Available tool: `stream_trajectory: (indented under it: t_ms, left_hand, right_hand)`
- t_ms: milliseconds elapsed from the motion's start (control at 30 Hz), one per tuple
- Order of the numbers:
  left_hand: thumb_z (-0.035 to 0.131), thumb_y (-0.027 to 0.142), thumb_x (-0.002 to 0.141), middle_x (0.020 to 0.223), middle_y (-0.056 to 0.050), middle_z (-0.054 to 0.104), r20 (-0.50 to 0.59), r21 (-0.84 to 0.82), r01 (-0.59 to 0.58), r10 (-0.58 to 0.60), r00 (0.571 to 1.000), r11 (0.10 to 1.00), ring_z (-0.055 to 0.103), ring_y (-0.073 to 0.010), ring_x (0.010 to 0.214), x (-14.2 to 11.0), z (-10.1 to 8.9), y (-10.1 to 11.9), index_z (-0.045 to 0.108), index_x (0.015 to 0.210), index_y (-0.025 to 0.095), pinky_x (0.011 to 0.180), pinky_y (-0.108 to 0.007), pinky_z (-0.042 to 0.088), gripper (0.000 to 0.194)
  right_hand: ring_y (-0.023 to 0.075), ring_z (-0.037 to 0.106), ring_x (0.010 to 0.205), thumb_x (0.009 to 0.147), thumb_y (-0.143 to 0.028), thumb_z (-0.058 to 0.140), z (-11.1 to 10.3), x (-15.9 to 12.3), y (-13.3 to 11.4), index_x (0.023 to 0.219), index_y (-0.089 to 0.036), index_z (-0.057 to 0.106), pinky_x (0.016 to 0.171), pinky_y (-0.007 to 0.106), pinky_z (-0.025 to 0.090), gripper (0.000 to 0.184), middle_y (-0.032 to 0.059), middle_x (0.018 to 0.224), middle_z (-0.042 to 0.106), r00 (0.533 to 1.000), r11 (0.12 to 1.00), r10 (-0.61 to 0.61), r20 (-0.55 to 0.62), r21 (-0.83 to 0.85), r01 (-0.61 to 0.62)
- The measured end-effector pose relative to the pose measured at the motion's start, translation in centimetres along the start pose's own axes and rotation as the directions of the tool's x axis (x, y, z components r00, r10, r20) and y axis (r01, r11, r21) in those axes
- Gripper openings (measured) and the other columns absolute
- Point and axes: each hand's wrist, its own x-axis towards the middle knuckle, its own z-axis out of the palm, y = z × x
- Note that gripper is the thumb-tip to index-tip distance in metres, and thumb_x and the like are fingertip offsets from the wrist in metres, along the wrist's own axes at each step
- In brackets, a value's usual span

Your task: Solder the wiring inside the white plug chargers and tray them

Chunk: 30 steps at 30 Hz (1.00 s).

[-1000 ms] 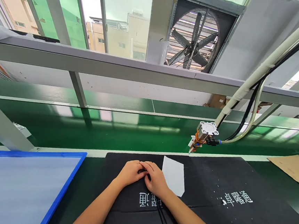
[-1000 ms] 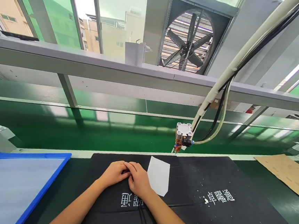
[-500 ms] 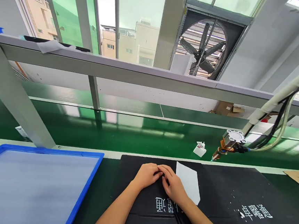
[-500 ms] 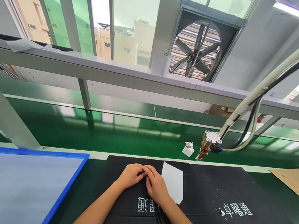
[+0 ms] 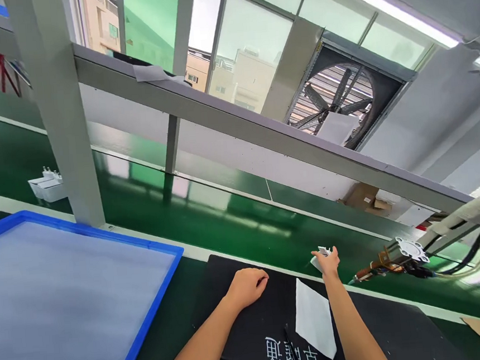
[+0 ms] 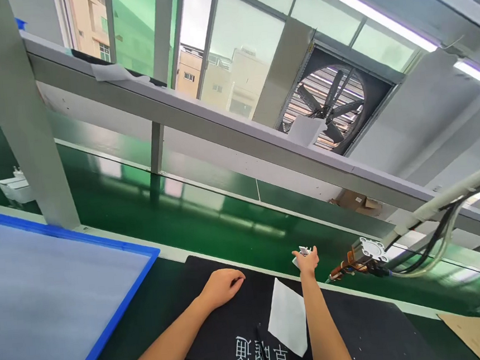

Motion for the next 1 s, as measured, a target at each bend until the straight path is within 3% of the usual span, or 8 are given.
stream_trajectory:
  t_ms: [133,267,400,500,633,800,900,1000]
  left_hand:
    - [0.050,0.022,0.087,0.098,-0.004,0.075,-0.003,-0.033,0.018,-0.018,1.000,0.999,0.069,-0.0211,0.093,0.2,-0.2,-0.2,0.072,0.098,0.022,0.082,-0.029,0.051,0.024]
    - [0.048,0.021,0.088,0.101,-0.003,0.074,0.034,-0.035,0.036,-0.035,0.999,0.999,0.069,-0.0221,0.095,0.3,-0.5,-0.2,0.072,0.100,0.022,0.083,-0.030,0.051,0.027]
    - [0.048,0.020,0.088,0.103,-0.003,0.074,0.047,-0.030,0.044,-0.042,0.998,0.999,0.068,-0.0218,0.097,0.2,-0.6,-0.1,0.072,0.101,0.023,0.085,-0.030,0.051,0.027]
    - [0.048,0.020,0.088,0.105,-0.003,0.074,0.046,-0.032,0.042,-0.041,0.998,0.999,0.068,-0.0225,0.098,0.2,-0.7,-0.1,0.072,0.102,0.022,0.087,-0.031,0.051,0.027]
    - [0.049,0.021,0.089,0.104,-0.004,0.074,0.055,-0.034,0.050,-0.048,0.997,0.998,0.069,-0.0234,0.096,0.2,-0.9,0.0,0.072,0.103,0.021,0.087,-0.032,0.051,0.027]
    - [0.050,0.020,0.089,0.102,-0.003,0.074,0.039,-0.026,0.058,-0.057,0.998,0.998,0.068,-0.0212,0.094,0.2,-0.8,-0.1,0.072,0.103,0.021,0.083,-0.029,0.050,0.026]
    - [0.051,0.021,0.089,0.099,-0.002,0.075,0.034,-0.022,0.049,-0.048,0.998,0.999,0.068,-0.0191,0.091,0.2,-0.7,-0.1,0.073,0.101,0.022,0.081,-0.026,0.050,0.025]
    - [0.051,0.022,0.089,0.097,-0.002,0.075,0.039,-0.005,0.043,-0.042,0.998,0.999,0.068,-0.0183,0.087,0.2,-0.9,0.1,0.073,0.101,0.023,0.080,-0.026,0.050,0.025]
  right_hand:
    - [0.0276,0.057,0.111,0.082,-0.043,0.064,0.8,0.9,0.4,0.126,-0.018,0.050,0.095,0.050,0.046,0.053,0.0123,0.124,0.057,0.989,0.988,0.139,0.041,-0.075,-0.136]
    - [0.0300,0.064,0.099,0.061,-0.040,0.072,0.8,1.1,0.6,0.124,-0.018,0.052,0.085,0.044,0.052,0.069,0.0125,0.109,0.066,0.975,0.980,0.175,0.136,-0.115,-0.160]
    - [0.0334,0.066,0.098,0.050,-0.036,0.072,-0.2,0.5,0.3,0.120,-0.016,0.053,0.086,0.047,0.052,0.075,0.0124,0.105,0.069,0.966,0.988,0.146,0.213,-0.090,-0.129]
    - [0.0325,0.067,0.100,0.054,-0.042,0.069,-0.7,-1.6,-0.3,0.124,-0.016,0.051,0.086,0.045,0.053,0.077,0.0129,0.108,0.069,0.955,0.997,0.077,0.286,-0.004,-0.079]
    - [0.0279,0.068,0.103,0.058,-0.049,0.071,-1.1,-7.1,-2.3,0.127,-0.020,0.051,0.087,0.037,0.055,0.077,0.0114,0.114,0.069,0.911,0.990,-0.072,0.406,0.138,0.016]
    - [0.0277,0.066,0.103,0.072,-0.046,0.066,-1.6,-13.3,-5.1,0.129,-0.020,0.051,0.094,0.045,0.050,0.064,0.0126,0.122,0.064,0.778,0.959,-0.283,0.561,0.188,0.214]
    - [0.0268,0.060,0.109,0.071,-0.044,0.070,-2.3,-14.8,-5.2,0.137,-0.021,0.045,0.099,0.045,0.047,0.075,0.0125,0.128,0.057,0.682,0.961,-0.275,0.677,0.222,0.167]
    - [0.0230,0.061,0.099,0.068,-0.041,0.076,-3.1,-15.5,-4.8,0.147,-0.025,0.030,0.084,0.039,0.053,0.093,0.0119,0.132,0.053,0.521,0.957,-0.263,0.812,0.288,0.034]
